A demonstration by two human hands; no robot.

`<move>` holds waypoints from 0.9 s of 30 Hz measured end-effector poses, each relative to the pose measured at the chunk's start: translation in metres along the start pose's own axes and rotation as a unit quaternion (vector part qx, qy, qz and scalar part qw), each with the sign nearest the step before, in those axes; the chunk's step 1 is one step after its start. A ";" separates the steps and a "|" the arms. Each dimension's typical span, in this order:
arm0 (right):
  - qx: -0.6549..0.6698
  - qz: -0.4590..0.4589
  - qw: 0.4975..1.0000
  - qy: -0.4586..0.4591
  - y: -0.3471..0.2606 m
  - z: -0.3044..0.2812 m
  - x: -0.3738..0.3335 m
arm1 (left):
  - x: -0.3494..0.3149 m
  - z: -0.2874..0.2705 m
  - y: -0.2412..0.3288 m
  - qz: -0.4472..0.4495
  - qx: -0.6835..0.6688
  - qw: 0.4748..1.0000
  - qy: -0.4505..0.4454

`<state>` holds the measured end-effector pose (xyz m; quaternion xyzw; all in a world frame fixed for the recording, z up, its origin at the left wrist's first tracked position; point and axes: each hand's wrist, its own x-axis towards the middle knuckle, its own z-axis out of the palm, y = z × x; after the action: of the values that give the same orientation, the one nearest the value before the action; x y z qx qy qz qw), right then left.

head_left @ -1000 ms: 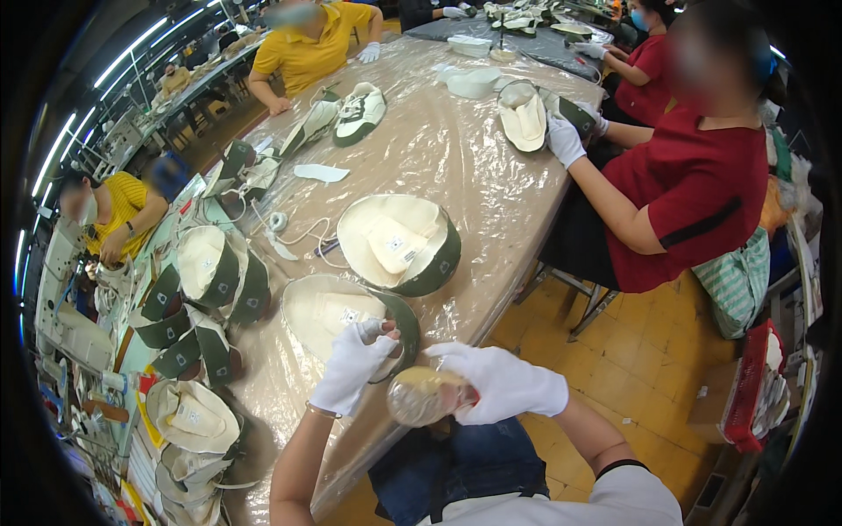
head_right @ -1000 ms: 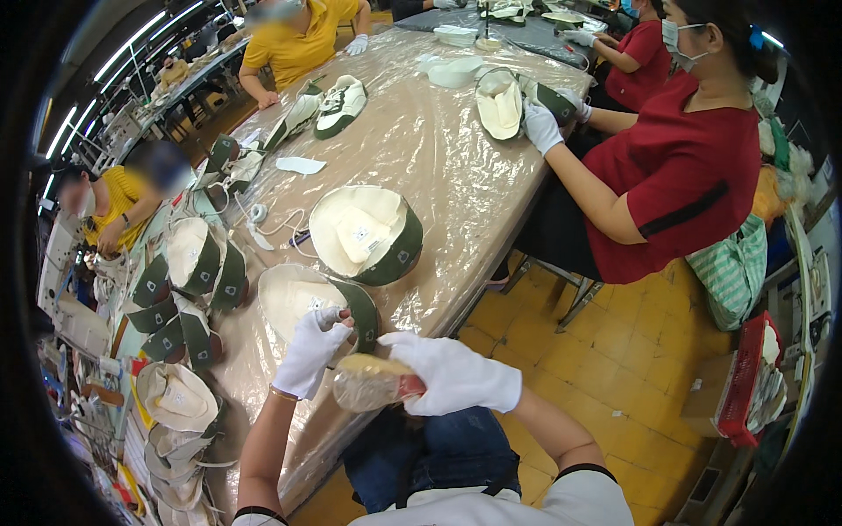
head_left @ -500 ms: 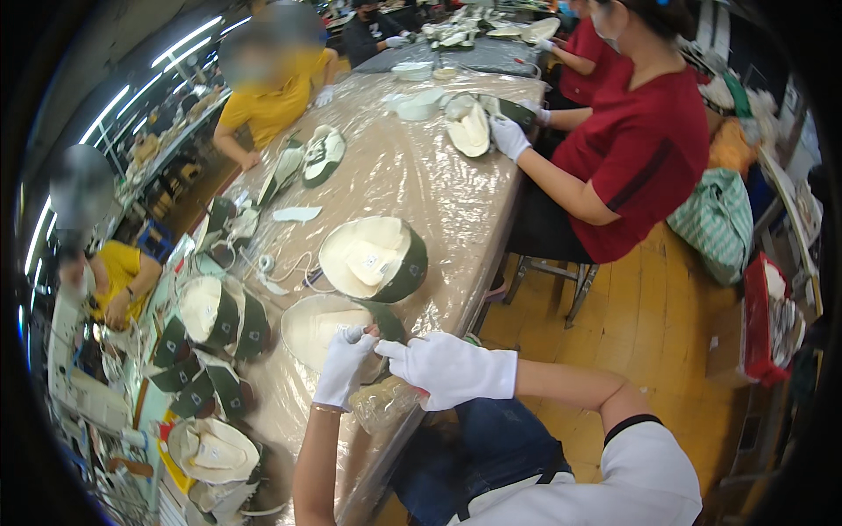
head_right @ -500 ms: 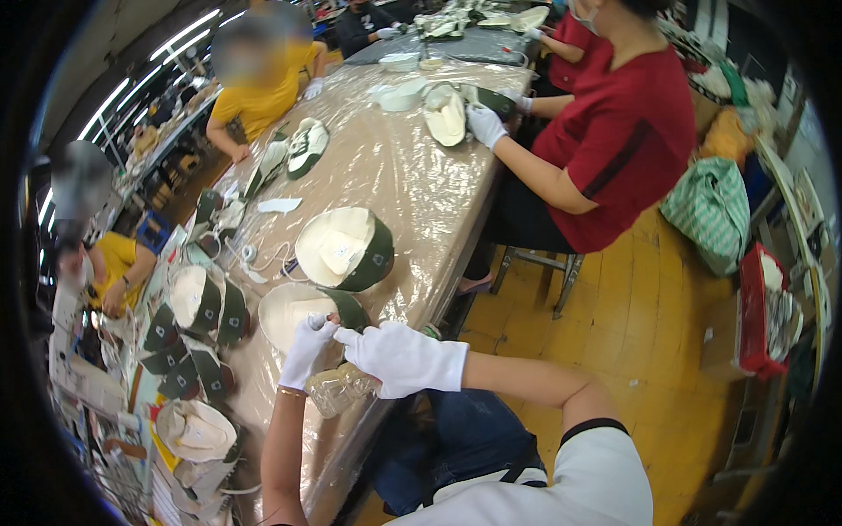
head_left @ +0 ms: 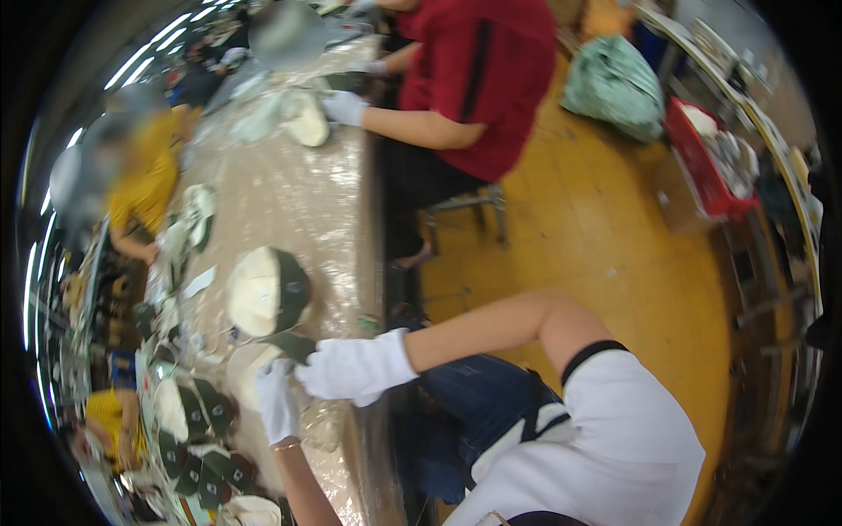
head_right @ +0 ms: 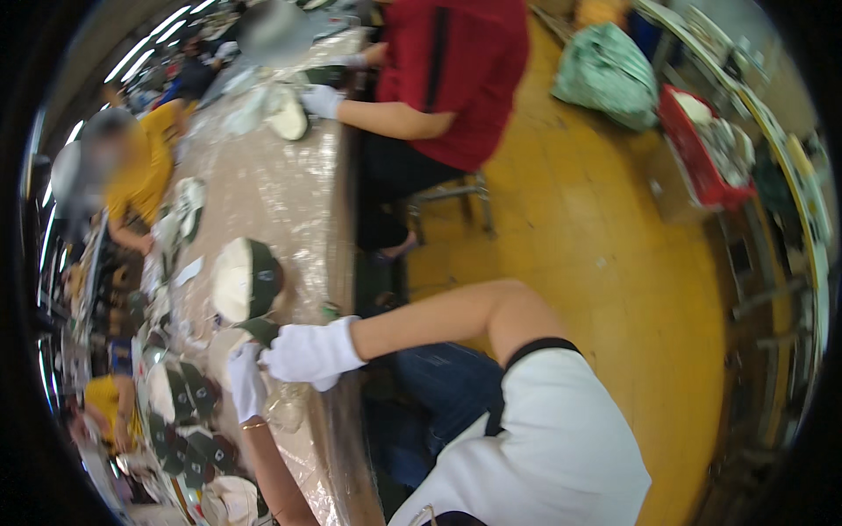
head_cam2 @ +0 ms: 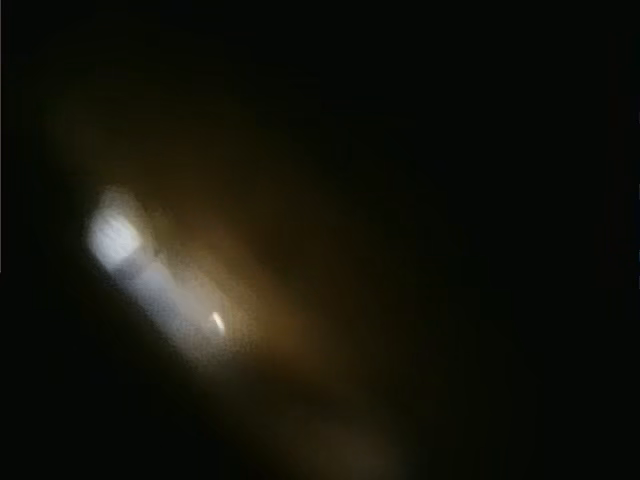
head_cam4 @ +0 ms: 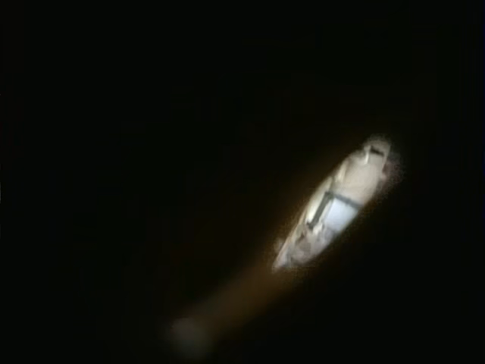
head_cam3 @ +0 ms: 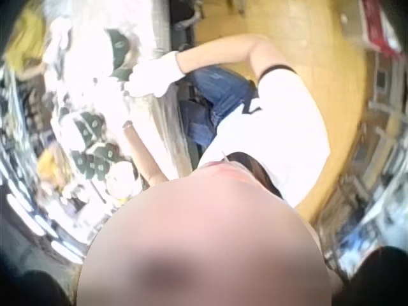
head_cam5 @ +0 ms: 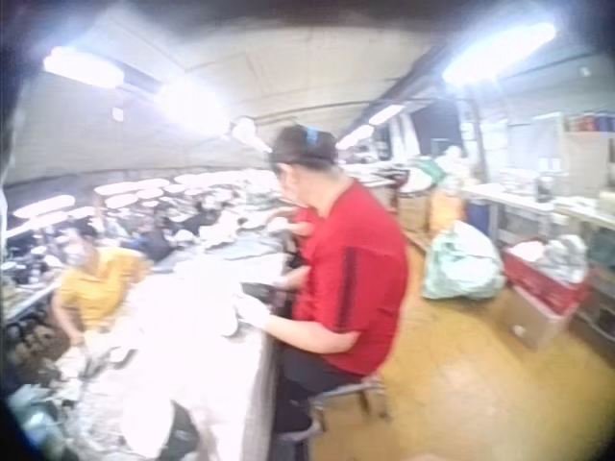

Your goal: The person applies liquid from a plastic bottle to the inner rim of hat parts and presses the edges together. They handle multiple hat parts one at a time, stacking finished pieces on the table.

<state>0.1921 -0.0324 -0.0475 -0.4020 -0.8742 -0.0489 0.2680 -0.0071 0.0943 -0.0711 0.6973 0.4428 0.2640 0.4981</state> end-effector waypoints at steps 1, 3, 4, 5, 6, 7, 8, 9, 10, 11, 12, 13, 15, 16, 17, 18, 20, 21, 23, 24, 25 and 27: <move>-0.015 0.008 1.000 -0.015 -0.001 0.003 0.000 | 0.006 -0.001 -0.009 -0.038 0.001 0.999 -0.022; -0.046 0.000 0.998 -0.040 -0.002 0.009 0.004 | 0.013 -0.011 -0.026 0.027 0.084 0.996 -0.009; -0.046 0.011 0.998 -0.030 -0.003 0.011 0.005 | 0.014 -0.013 -0.036 0.099 0.176 0.979 0.025; -0.048 0.019 0.998 -0.021 -0.003 0.012 0.007 | 0.015 -0.016 -0.044 0.108 0.271 0.956 0.027; -0.049 0.030 0.998 -0.030 -0.002 0.013 0.008 | 0.015 -0.016 -0.049 0.193 0.318 0.928 0.028; -0.038 0.030 0.998 -0.033 -0.001 0.014 0.008 | 0.013 -0.019 -0.051 0.214 0.368 0.905 -0.005; -0.026 0.032 0.998 -0.054 0.001 0.014 0.010 | 0.011 -0.013 -0.054 0.191 0.395 0.898 -0.009; -0.014 0.030 0.997 -0.076 0.003 0.015 0.011 | 0.008 -0.010 -0.053 0.169 0.346 0.922 -0.041; 0.011 0.021 0.994 -0.102 0.005 0.014 0.013 | 0.005 -0.001 -0.053 0.107 0.272 0.955 -0.046; 0.036 0.010 0.991 -0.127 0.007 0.014 0.015 | 0.001 0.007 -0.051 0.113 0.212 0.970 -0.025; 0.060 0.005 0.987 -0.148 0.009 0.014 0.018 | -0.003 0.012 -0.047 0.147 0.232 0.962 0.013; 0.065 0.003 0.983 -0.171 0.009 0.014 0.021 | -0.005 0.024 -0.046 0.244 0.270 0.929 0.072; 0.071 0.012 0.973 -0.220 0.010 0.014 0.024 | -0.014 0.021 -0.038 0.137 -0.039 0.990 0.001; 0.071 -0.012 0.973 -0.221 0.010 0.013 0.028 | -0.017 0.019 -0.035 0.125 0.020 0.992 -0.012; 0.073 -0.032 0.969 -0.232 0.010 0.012 0.032 | -0.019 0.015 -0.032 0.133 0.070 0.988 -0.030; 0.070 -0.047 0.963 -0.255 0.009 0.011 0.035 | -0.024 0.012 -0.030 0.105 0.129 0.985 -0.039; 0.126 -0.048 0.958 -0.253 0.005 0.006 0.040 | -0.037 0.002 -0.023 0.103 0.104 0.987 -0.068; 0.156 -0.060 0.959 -0.227 0.003 0.002 0.040 | -0.043 -0.002 -0.018 0.060 0.092 0.992 -0.063; 0.232 -0.074 0.946 -0.214 0.000 -0.005 0.036 | -0.053 -0.011 -0.005 -0.010 0.092 0.993 -0.071; 0.238 -0.083 0.947 -0.201 -0.002 -0.009 0.032 | -0.059 -0.018 0.003 -0.044 0.103 0.990 -0.083; 0.252 -0.096 0.944 -0.188 -0.005 -0.011 0.027 | -0.068 -0.022 0.009 -0.120 0.134 0.980 -0.087; 0.277 -0.135 0.938 -0.157 -0.009 -0.013 0.017 | -0.085 -0.025 0.018 -0.090 0.210 0.967 -0.117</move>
<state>0.1821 -0.0310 -0.0262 -0.1924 -0.9302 0.2233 0.2190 -0.0603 0.0289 -0.0388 0.7696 0.4879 0.0361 0.4103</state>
